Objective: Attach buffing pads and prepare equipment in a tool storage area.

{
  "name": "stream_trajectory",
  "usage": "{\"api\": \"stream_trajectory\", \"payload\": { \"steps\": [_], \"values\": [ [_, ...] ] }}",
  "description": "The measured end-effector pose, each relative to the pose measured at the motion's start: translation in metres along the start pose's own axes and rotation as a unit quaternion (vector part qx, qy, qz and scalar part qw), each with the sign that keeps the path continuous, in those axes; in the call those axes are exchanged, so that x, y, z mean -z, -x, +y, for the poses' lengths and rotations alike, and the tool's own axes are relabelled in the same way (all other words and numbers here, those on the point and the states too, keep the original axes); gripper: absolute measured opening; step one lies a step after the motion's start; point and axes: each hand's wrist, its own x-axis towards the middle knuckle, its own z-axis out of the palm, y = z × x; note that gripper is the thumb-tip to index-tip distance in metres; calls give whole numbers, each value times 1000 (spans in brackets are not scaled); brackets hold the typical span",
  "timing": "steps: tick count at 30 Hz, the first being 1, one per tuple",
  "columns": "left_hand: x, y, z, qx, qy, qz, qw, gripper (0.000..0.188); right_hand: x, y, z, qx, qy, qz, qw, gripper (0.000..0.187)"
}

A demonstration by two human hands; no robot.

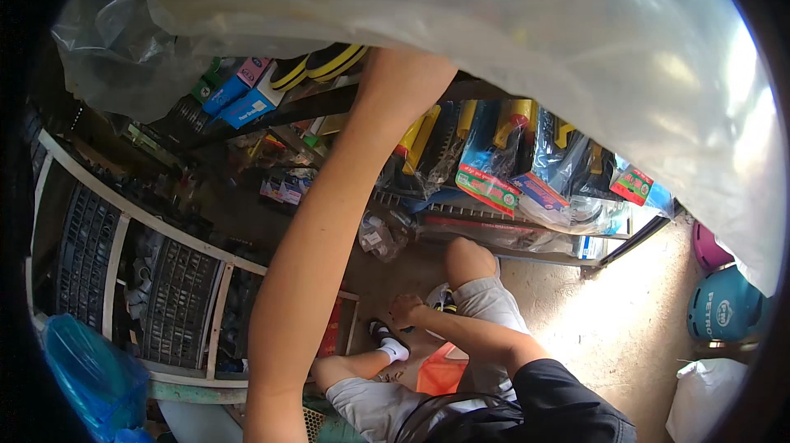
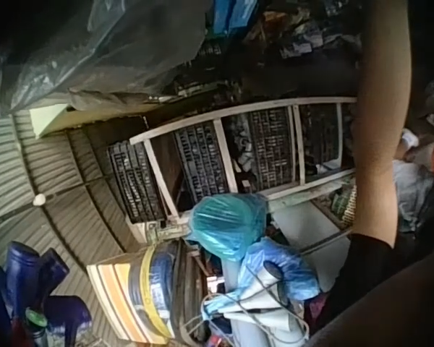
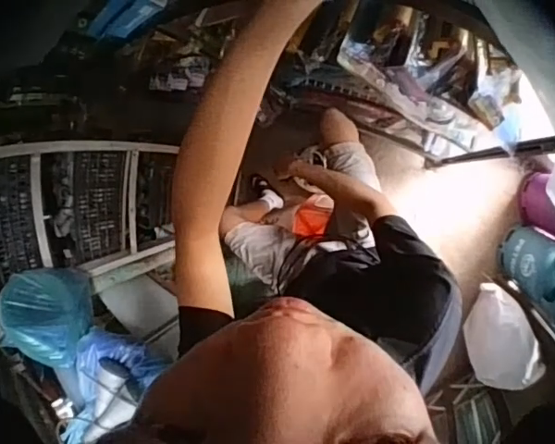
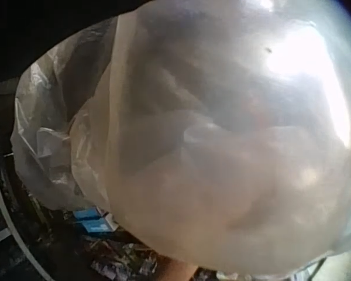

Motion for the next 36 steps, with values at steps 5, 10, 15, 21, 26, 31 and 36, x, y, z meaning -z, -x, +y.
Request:
{"api": "stream_trajectory", "payload": {
  "steps": [5,10,15,21,26,31,36],
  "values": [
    [2,7,4,29,67,28,997,34,-2,-3,6,-17,-17,-14,1000,64],
    [20,32,15,5,-29,94,995,33,-32,-25,20,-7,-4,11,1000,64],
    [70,158,8,107,32,113,987,24,-44,-36,32,44,-7,42,998,61],
    [127,384,65,478,219,160,835,29,-15,-24,51,-21,46,59,997,61],
    [211,373,148,417,387,217,793,19,4,-20,66,-70,11,95,993,47],
    [222,327,179,265,530,197,781,14,18,-24,67,-58,-33,84,994,42],
    [203,327,160,172,567,233,772,20,27,-24,56,-44,-85,93,991,37]
  ]
}}
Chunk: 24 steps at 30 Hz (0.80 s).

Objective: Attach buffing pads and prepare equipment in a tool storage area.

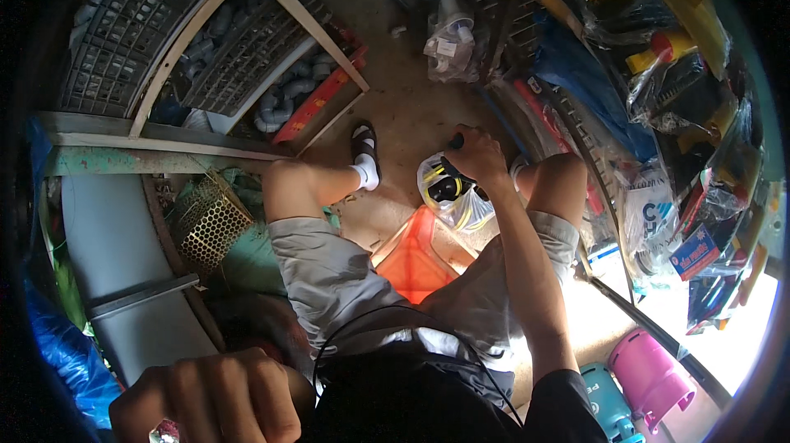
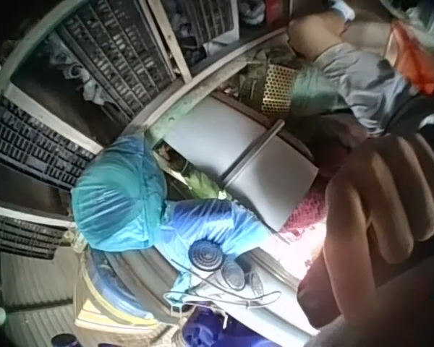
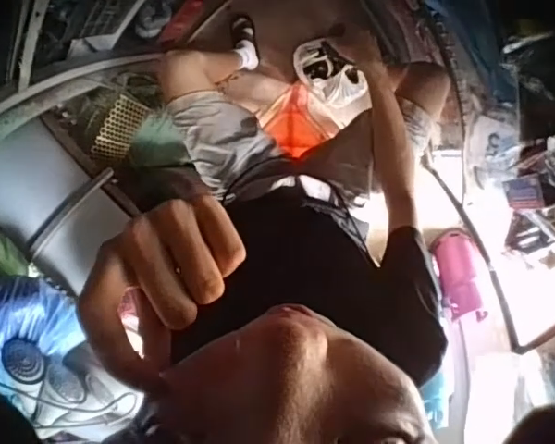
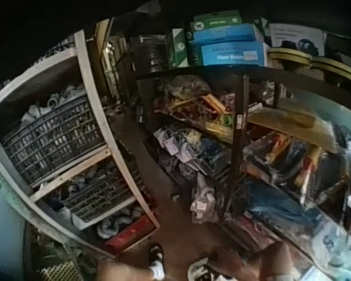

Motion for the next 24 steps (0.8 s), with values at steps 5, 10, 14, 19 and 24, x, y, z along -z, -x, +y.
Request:
{"api": "stream_trajectory", "payload": {
  "steps": [5,10,14,19,24],
  "values": [
    [-6,-3,-11,-35,-22,4,999,25,-2,1,-1,2,21,8,1000,38],
    [1,-4,-5,24,-29,-29,999,27,-6,-1,7,-20,20,6,1000,40],
    [11,-8,-24,-44,-10,-41,998,14,-7,-2,11,-34,24,-4,999,44],
    [-18,12,-56,-109,-75,148,980,4,-5,-2,16,-30,22,-2,999,43],
    [3,71,-54,195,-82,-20,977,18,-2,-1,18,-17,25,13,999,40]
  ]
}}
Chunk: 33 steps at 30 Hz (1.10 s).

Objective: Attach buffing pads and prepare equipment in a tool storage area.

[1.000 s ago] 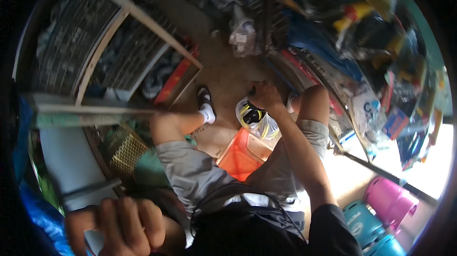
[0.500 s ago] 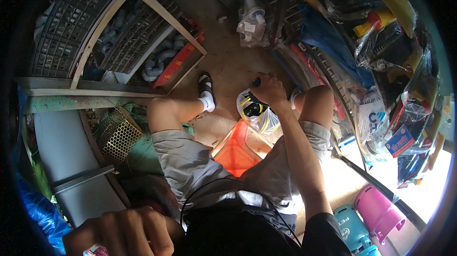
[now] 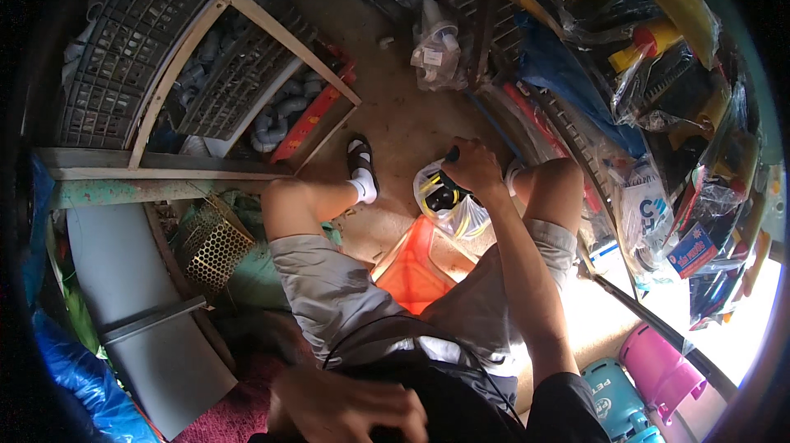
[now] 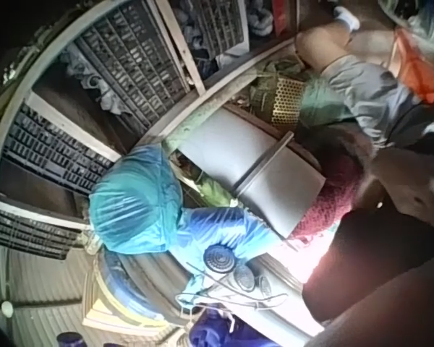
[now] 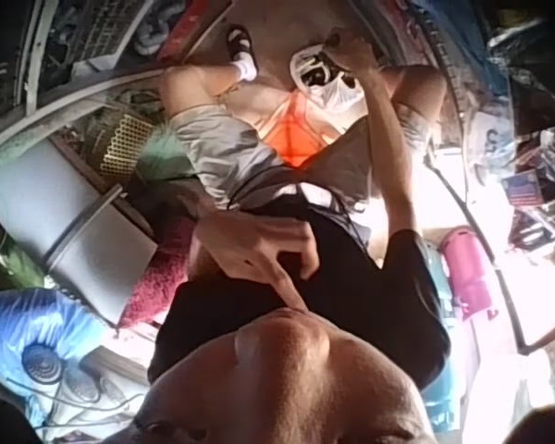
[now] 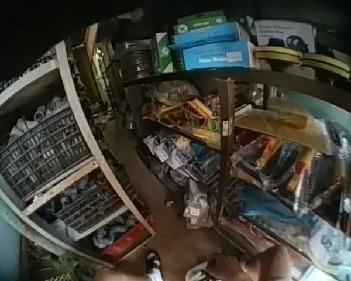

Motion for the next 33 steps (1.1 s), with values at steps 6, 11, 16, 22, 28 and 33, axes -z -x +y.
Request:
{"api": "stream_trajectory", "payload": {
  "steps": [6,11,16,22,28,33],
  "values": [
    [-21,33,-22,13,179,109,978,17,-5,4,2,-13,-18,-28,999,38],
    [-26,38,-17,21,211,119,970,16,-12,6,5,-34,24,-24,999,38],
    [-35,39,-17,32,248,123,960,16,-15,3,5,-33,30,-37,998,41],
    [-40,37,-14,42,294,124,947,16,-12,-2,2,-31,24,-59,997,45],
    [-50,25,-7,27,375,137,917,16,-15,0,-2,-10,95,-9,995,41],
    [-62,12,-4,0,438,160,885,17,-14,0,-8,-8,88,-8,996,41]
  ]
}}
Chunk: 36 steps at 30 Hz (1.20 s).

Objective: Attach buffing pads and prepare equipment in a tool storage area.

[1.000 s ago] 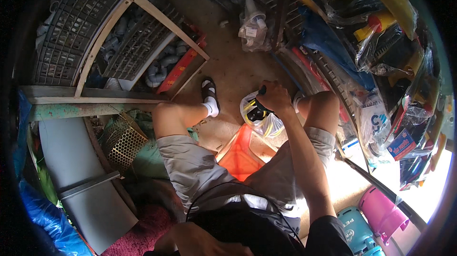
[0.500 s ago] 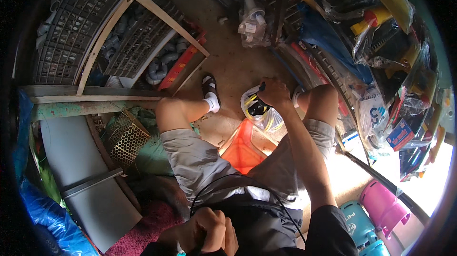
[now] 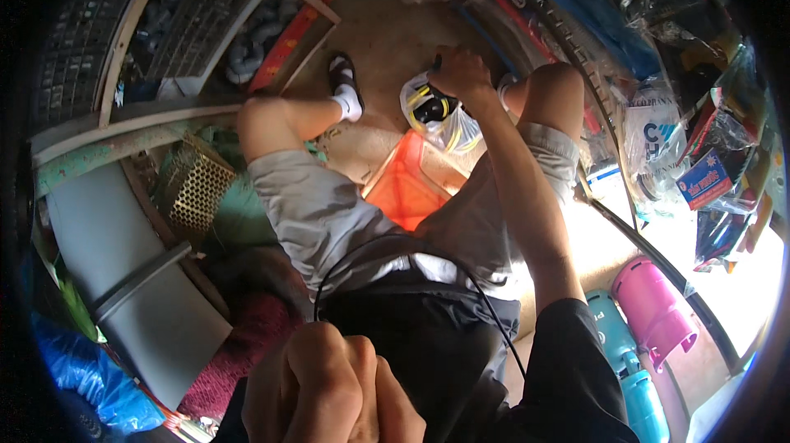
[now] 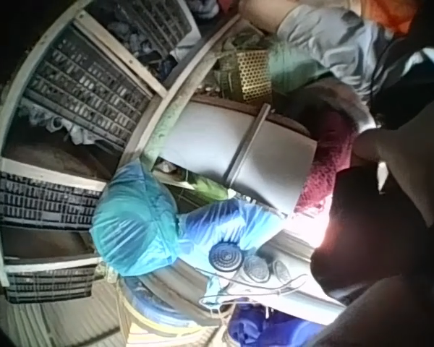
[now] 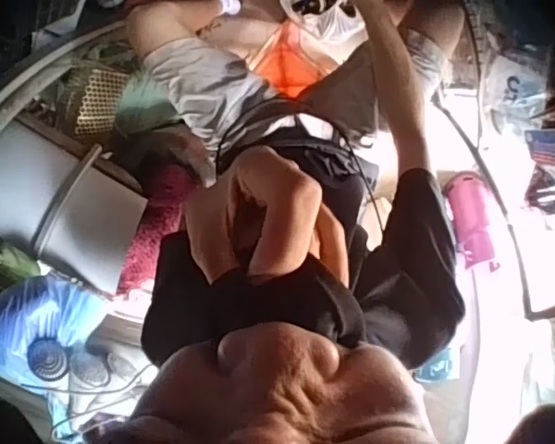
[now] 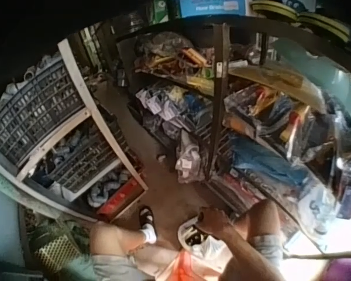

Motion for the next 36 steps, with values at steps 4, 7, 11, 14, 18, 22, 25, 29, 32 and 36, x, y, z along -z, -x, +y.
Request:
{"api": "stream_trajectory", "payload": {
  "steps": [4,7,11,14,18,22,25,29,32,36],
  "values": [
    [-6,-7,-8,-25,51,3,998,18,6,0,-3,9,-19,-30,999,49],
    [-10,-12,-12,-31,75,2,997,19,7,1,-6,-11,-16,-45,999,49],
    [-17,-17,-15,-34,88,13,995,20,6,2,-9,19,-27,-8,999,41],
    [-19,-19,-17,-35,100,13,994,21,3,1,-9,0,-27,1,1000,40],
    [-19,-21,-17,-40,98,12,994,22,1,1,-8,10,-36,-9,999,39],
    [-15,-25,-14,-35,98,16,994,24,2,3,-10,13,-34,-18,999,41],
    [-12,-28,-12,-32,94,14,995,25,2,3,-11,8,-21,-3,1000,43],
    [-12,-28,-11,-29,104,24,994,26,1,1,-10,2,-22,-1,1000,43],
    [-15,-27,-12,-35,122,38,991,28,-2,-1,-6,24,-26,-10,999,43],
    [-19,-30,-16,-45,146,52,987,29,-8,-3,-2,21,-15,15,1000,42]
  ]
}}
